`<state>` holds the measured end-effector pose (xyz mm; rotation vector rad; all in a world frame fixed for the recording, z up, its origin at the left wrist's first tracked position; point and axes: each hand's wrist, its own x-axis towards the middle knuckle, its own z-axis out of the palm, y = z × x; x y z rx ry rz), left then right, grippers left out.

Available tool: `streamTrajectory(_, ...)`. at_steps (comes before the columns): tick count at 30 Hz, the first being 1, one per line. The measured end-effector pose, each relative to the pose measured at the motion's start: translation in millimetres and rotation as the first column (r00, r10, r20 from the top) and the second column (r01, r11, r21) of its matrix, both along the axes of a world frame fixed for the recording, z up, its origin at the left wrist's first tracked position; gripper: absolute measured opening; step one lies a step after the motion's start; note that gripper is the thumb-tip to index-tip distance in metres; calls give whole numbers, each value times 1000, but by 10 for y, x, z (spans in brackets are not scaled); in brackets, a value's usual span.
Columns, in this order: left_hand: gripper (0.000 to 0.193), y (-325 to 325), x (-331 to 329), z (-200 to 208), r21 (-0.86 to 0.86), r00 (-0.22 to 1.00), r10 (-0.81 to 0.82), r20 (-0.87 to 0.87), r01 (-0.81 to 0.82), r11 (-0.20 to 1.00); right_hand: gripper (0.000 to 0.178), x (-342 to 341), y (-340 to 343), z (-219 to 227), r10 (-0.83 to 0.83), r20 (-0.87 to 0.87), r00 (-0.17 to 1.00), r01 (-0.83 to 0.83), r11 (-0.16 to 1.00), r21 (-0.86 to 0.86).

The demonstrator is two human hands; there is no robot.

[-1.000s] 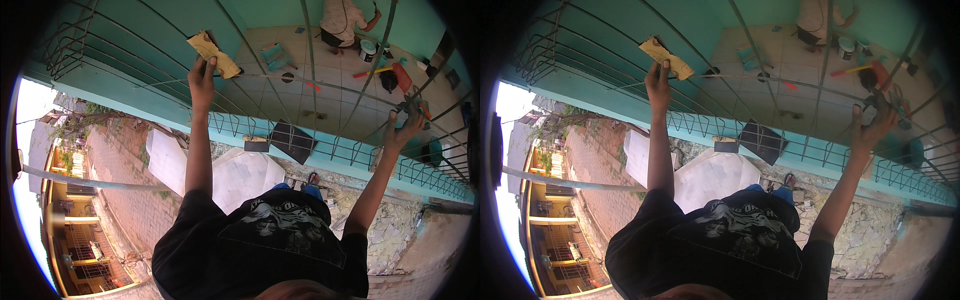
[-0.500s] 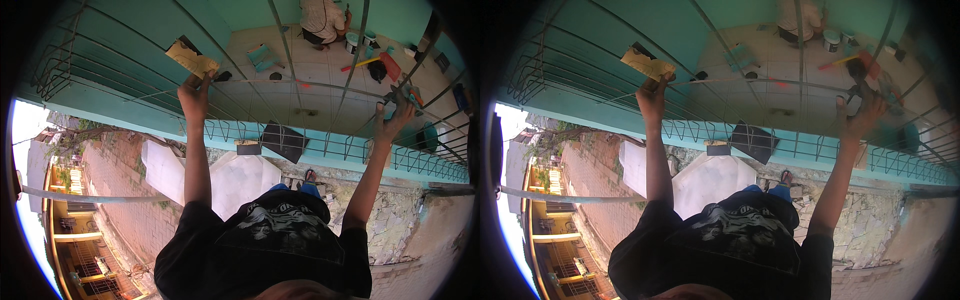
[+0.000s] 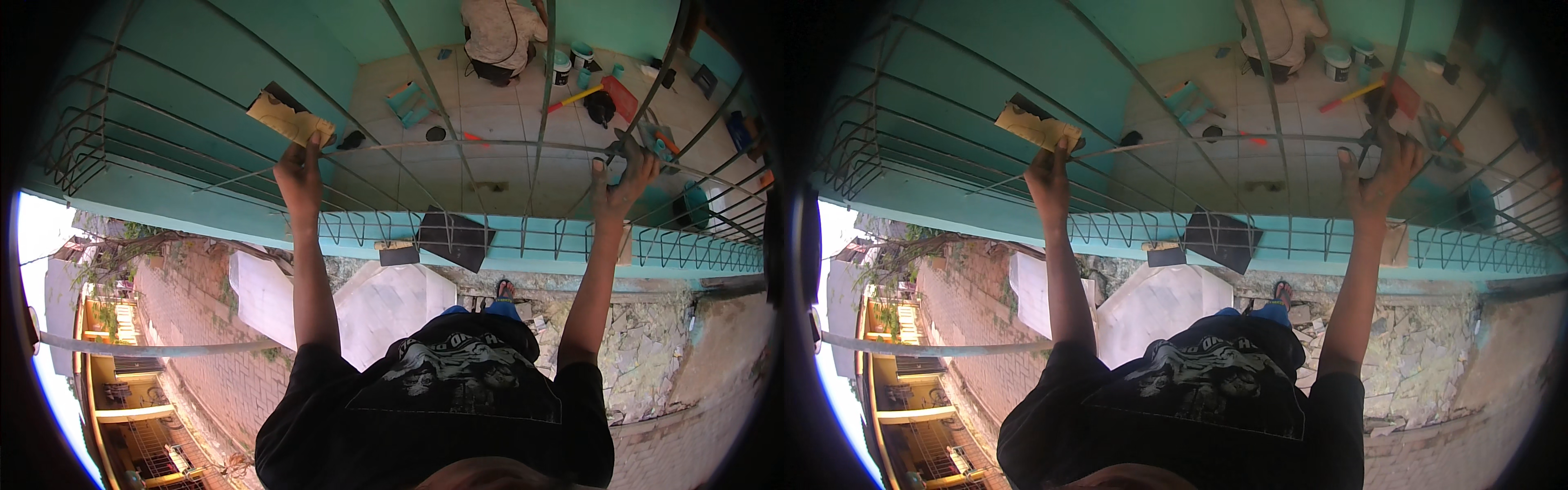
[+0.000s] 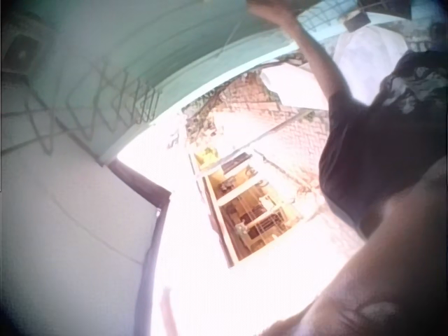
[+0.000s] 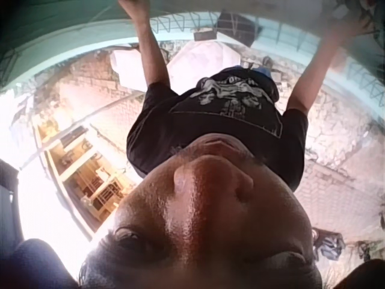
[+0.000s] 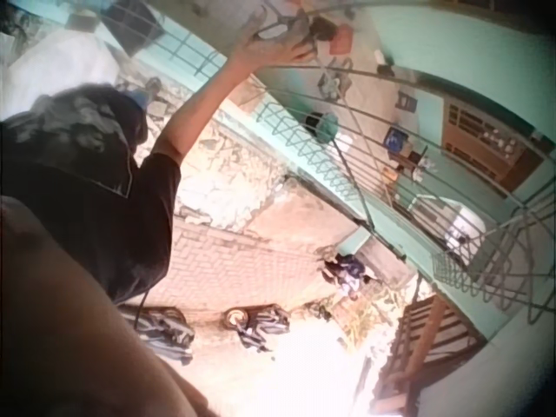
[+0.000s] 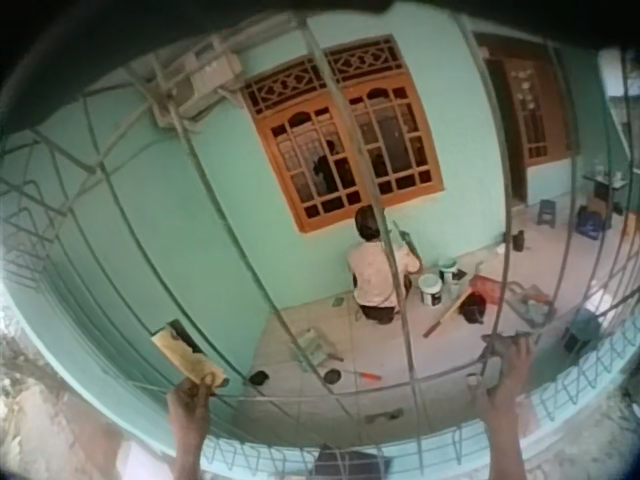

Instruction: The person sands a metal railing using a sanding block, moving along the bars to smooth the surface. The person holds the railing with one hand while sanding with the other, occasionally switching hands to reach different sections.

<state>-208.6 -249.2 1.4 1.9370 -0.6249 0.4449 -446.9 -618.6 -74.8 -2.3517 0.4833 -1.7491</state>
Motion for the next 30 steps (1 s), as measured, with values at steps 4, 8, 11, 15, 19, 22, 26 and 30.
streamTrajectory(4, 31, 56, 48, 31, -90, 993, -6, 119, 16, 996, 61, 5, -17, -30, 15, -37, 999, -15, 1000, 12)
streamTrajectory(8, 31, -57, -44, 676, -80, 978, 130, 165, -118, 990, 67, -21, -97, -104, -25, -29, 999, 26, 999, 25)
streamTrajectory(11, 31, -62, 5, 849, -124, 969, 118, 218, -92, 988, 66, 24, -34, -30, -31, 71, 997, 34, 998, -46)
streamTrajectory(15, 32, -91, 27, 811, -202, 959, 52, 279, 5, 979, 64, 13, -29, -65, -22, 34, 999, 23, 999, -25)
streamTrajectory(19, 33, -135, -3, 744, -176, 981, 75, 177, -44, 983, 62, 12, -30, -72, -56, 62, 996, 60, 996, -59)
streamTrajectory(22, 36, -49, -61, 429, -102, 995, 102, 14, -100, 990, 62, 23, -16, -35, -36, 51, 998, 38, 998, -46)
streamTrajectory(26, 33, 13, -15, -36, -120, 999, -9, -30, 5, 993, 62, -2, -39, -41, -7, -1, 1000, 7, 999, -34)
streamTrajectory(30, 31, 60, 80, -138, -40, 999, -42, -25, 41, 998, 56, -2, -56, -116, -3, 14, 1000, 4, 1000, -30)
